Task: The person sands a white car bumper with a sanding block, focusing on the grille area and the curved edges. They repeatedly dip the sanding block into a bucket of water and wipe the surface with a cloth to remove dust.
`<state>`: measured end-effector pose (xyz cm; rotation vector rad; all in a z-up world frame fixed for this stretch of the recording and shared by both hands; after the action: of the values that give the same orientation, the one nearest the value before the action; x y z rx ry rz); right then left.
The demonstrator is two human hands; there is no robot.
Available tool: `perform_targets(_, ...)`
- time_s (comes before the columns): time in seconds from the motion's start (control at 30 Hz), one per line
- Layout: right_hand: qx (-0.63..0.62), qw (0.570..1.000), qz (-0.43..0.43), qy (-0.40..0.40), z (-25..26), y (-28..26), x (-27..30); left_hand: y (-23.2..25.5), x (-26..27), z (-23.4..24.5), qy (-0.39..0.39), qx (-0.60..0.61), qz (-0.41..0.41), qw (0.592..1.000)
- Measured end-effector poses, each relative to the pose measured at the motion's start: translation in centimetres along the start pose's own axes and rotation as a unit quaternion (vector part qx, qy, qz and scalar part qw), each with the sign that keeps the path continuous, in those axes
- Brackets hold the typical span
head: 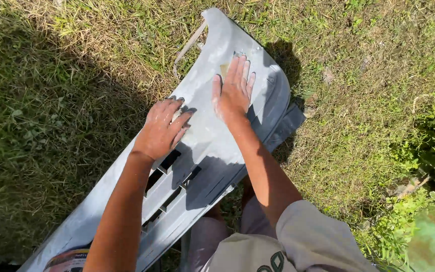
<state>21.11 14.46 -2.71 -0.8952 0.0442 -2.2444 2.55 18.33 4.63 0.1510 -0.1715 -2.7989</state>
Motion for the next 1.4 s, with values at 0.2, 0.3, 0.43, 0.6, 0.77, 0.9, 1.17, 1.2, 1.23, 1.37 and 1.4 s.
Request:
perform_targets(0.2,0.027,0.986,0.156,-0.059,-3.8,-4.2,4.9,-2.1,0.0,-1.9,0.0,0.201,0.095,0.975)
perform_targets(0.3,0.006,1.0,-0.002,0.005,-0.9,-1.1,-3.3,-2.8,-0.4,-2.6,0.007,0.18,0.112,0.977)
perform_targets(0.43,-0.009,0.997,0.066,-0.045,-2.4,-5.4,5.1,-3.5,0.9,-4.7,-0.05,0.224,0.155,0.961)
perform_targets(0.6,-0.034,0.996,0.081,-0.031,-2.1,-4.8,1.2,-3.2,0.4,-3.3,-0.058,0.244,0.17,0.953)
perform_targets(0.77,0.089,0.958,0.258,0.091,-4.4,-8.4,8.8,-3.8,0.0,-1.9,-0.063,0.336,0.196,0.919)
perform_targets(0.9,0.113,0.98,0.162,0.012,-4.3,-2.8,-0.8,-3.3,0.5,-2.7,-0.052,0.299,0.184,0.935)
perform_targets(1.17,0.232,0.929,0.265,0.111,-4.4,-6.1,7.5,-4.8,0.5,-2.1,-0.072,0.41,0.275,0.867)
perform_targets(1.2,0.229,0.931,0.263,0.106,-2.2,-6.8,4.2,-5.3,0.4,-2.1,-0.078,0.41,0.275,0.866)
perform_targets(1.23,0.073,0.985,0.14,0.066,0.2,-4.9,0.5,-5.5,0.7,-2.3,-0.079,0.413,0.301,0.856)
perform_targets(1.37,0.018,0.989,0.085,0.123,-2.3,-5.0,1.9,-5.8,1.0,-2.3,-0.022,0.423,0.288,0.859)
perform_targets(1.4,0.022,0.988,0.086,0.13,-1.9,-5.0,3.7,-5.6,0.6,-2.5,-0.016,0.424,0.284,0.86)
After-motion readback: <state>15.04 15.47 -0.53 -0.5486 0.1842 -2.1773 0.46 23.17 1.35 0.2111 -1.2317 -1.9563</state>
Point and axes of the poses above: each hand's wrist, its own x-axis away from the middle knuckle, its own z-axis out of the back of the hand, y = z × x, the point moved 8 cm from there along -x, towards the middle knuckle, and after that the axes turned 6 degrees about -x, right-handed, at the moved point
